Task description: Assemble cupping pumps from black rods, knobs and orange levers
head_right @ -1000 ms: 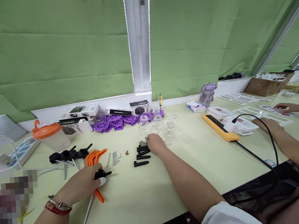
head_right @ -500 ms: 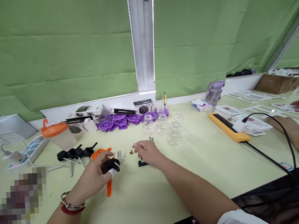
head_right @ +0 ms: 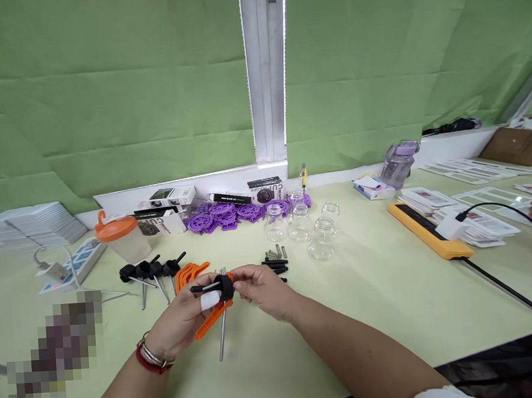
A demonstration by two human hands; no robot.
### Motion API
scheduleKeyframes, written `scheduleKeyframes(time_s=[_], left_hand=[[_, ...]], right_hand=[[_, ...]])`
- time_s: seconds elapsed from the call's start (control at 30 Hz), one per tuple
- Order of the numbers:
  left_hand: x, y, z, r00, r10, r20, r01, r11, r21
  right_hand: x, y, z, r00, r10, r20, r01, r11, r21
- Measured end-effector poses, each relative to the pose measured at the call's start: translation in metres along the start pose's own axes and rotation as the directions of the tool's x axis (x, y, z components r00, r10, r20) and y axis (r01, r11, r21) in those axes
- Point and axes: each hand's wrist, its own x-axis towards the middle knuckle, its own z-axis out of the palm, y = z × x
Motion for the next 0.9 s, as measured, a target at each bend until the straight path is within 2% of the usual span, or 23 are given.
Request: scheduleKeyframes(time_s=[0.1,0.23,0.43,0.57,0.9], left_hand=[[-0.0003,-0.0017,0.0023,0.997,-0.077,-0.029,0.072,0.987,-0.144],[0.0014,-0.0063,0.0038,0.989,-0.145,-0.033,0.134,0.967,-0.215],[0.0023,-0.0071,0.0024,0.99,-0.141,-0.023,0.131,0.961,-0.245],[0.0012,-0.0049,0.0019,0.99,-0.135,0.048,0.143,0.95,-0.277],[0.0032,-0.0078,-0.0013,0.987,-0.138,0.076,0.153,0.957,-0.246]], right_hand=[[0.0015,0.0027,0.0001,0.996,-0.015,-0.09,0.013,1.0,-0.016],[0.0026,0.0051,0.0003,0.988,-0.083,-0.128,0.074,0.995,-0.071],[0.0001,0.0009,0.0024,0.994,-0.033,-0.103,0.029,0.999,-0.035],[-0.0001,-0.0012,0.0005,0.991,0.032,-0.13,-0.038,0.998,-0.045],[0.0019,0.0062,-0.0026,0.993,0.01,-0.122,-0.018,0.998,-0.057]])
